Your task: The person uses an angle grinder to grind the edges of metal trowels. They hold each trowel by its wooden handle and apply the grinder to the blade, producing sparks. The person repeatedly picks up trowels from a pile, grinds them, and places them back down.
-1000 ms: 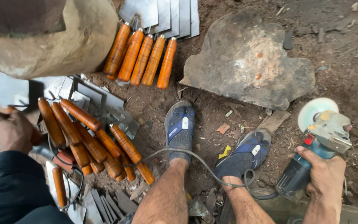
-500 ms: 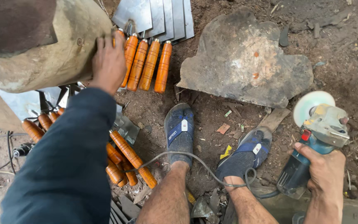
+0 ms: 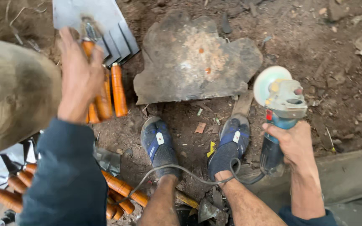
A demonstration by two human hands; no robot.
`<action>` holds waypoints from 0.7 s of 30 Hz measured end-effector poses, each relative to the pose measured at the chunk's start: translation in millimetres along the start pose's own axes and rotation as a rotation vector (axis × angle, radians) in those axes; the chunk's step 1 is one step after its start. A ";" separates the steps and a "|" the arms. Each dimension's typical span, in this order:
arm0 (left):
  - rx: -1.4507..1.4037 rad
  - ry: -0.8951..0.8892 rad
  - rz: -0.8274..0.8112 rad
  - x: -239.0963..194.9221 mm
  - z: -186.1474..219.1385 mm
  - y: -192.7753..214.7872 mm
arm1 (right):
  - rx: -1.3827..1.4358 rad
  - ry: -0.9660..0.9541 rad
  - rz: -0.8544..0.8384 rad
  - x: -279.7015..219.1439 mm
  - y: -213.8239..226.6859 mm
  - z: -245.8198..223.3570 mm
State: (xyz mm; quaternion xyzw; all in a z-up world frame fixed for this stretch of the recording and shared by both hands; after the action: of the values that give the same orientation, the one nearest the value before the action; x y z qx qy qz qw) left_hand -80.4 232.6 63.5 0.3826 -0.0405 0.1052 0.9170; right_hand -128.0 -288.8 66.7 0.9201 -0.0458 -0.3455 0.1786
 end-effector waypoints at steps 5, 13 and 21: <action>-0.635 0.642 -0.223 -99.7 108.2 -126.7 | -0.225 0.165 0.010 -14.8 -12.1 -21.2; -0.889 0.790 -0.334 -177.3 140.0 -218.7 | -0.481 0.100 0.028 -22.7 -48.7 -21.8; -0.943 1.000 -0.335 -205.3 136.9 -243.7 | -0.650 -0.030 -0.022 -17.8 -78.2 -21.2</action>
State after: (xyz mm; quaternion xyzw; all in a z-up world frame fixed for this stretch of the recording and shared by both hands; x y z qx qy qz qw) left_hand -225.0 -64.9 -40.8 -0.1486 0.4039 0.0970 0.8974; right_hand -130.7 -205.9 64.3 0.8103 0.0742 -0.3575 0.4584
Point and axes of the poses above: each hand's wrist, its own x-axis towards the middle knuckle, its own y-axis out of the back of the hand, z = x × y, the point moved 4 cm from there along x, towards the middle knuckle, and after that the axes turned 8 degrees about -y, right-handed, at the moved point
